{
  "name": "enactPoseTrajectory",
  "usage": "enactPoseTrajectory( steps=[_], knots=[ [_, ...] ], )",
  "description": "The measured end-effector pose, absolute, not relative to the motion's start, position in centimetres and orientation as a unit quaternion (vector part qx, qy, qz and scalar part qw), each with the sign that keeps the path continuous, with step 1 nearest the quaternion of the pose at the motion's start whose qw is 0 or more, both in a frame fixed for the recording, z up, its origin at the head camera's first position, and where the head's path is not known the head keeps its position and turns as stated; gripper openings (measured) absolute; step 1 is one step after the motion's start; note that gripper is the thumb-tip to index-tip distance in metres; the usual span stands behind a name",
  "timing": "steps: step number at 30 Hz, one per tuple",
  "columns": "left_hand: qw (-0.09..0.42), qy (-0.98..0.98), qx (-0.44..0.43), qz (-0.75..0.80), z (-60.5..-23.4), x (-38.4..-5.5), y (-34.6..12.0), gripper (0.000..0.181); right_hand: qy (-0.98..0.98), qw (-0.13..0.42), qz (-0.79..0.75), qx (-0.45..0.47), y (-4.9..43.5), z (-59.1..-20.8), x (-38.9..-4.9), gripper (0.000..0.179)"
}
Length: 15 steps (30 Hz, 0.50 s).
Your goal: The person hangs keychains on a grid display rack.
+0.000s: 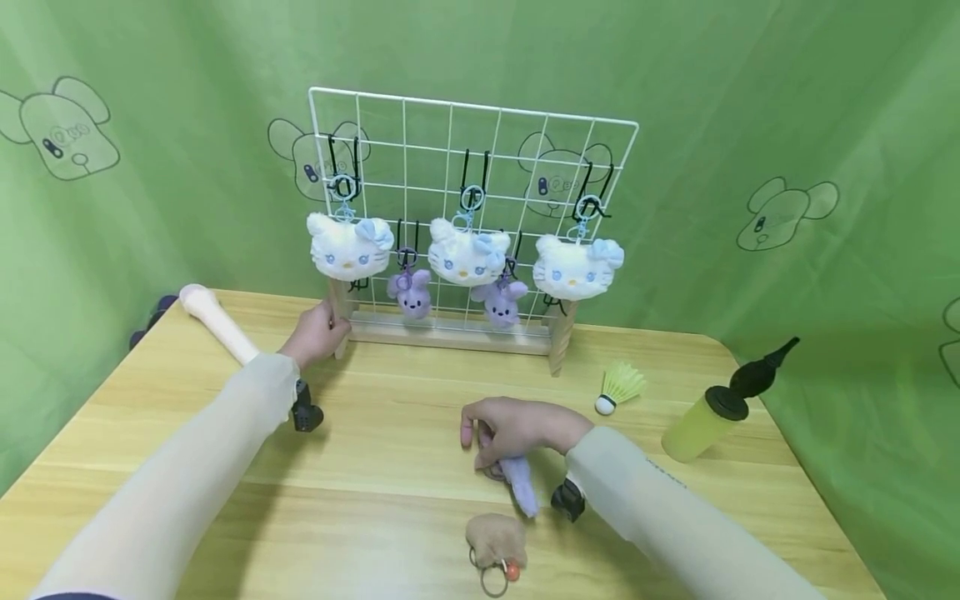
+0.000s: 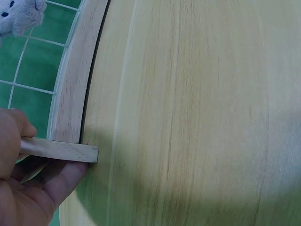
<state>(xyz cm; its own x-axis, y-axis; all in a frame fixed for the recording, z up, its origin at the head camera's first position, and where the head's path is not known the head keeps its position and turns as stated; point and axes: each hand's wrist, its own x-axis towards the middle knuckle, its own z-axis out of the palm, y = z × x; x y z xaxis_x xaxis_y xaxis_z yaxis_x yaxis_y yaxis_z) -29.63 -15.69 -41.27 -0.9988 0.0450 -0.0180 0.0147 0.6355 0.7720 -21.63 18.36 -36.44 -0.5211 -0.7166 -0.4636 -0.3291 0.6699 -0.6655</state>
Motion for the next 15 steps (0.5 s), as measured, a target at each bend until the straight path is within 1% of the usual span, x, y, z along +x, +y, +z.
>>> enactPoseTrajectory(
  steps=[3,10,15],
  knots=[
    [0.019,0.902,0.018,0.43,-41.44,-29.61,-15.72,0.052,0.831,0.377,-0.26,-0.316,18.39,-36.3,-21.64,0.021],
    [0.019,0.899,0.018,0.436,-41.43,-29.43,-15.8,0.05,0.833,0.352,-0.255,-0.341,18.19,-35.85,-21.93,0.03],
    [0.026,0.898,0.017,0.439,-41.28,-29.44,-15.72,0.052,0.831,0.334,-0.248,-0.369,18.1,-35.69,-22.16,0.03]
  ],
)
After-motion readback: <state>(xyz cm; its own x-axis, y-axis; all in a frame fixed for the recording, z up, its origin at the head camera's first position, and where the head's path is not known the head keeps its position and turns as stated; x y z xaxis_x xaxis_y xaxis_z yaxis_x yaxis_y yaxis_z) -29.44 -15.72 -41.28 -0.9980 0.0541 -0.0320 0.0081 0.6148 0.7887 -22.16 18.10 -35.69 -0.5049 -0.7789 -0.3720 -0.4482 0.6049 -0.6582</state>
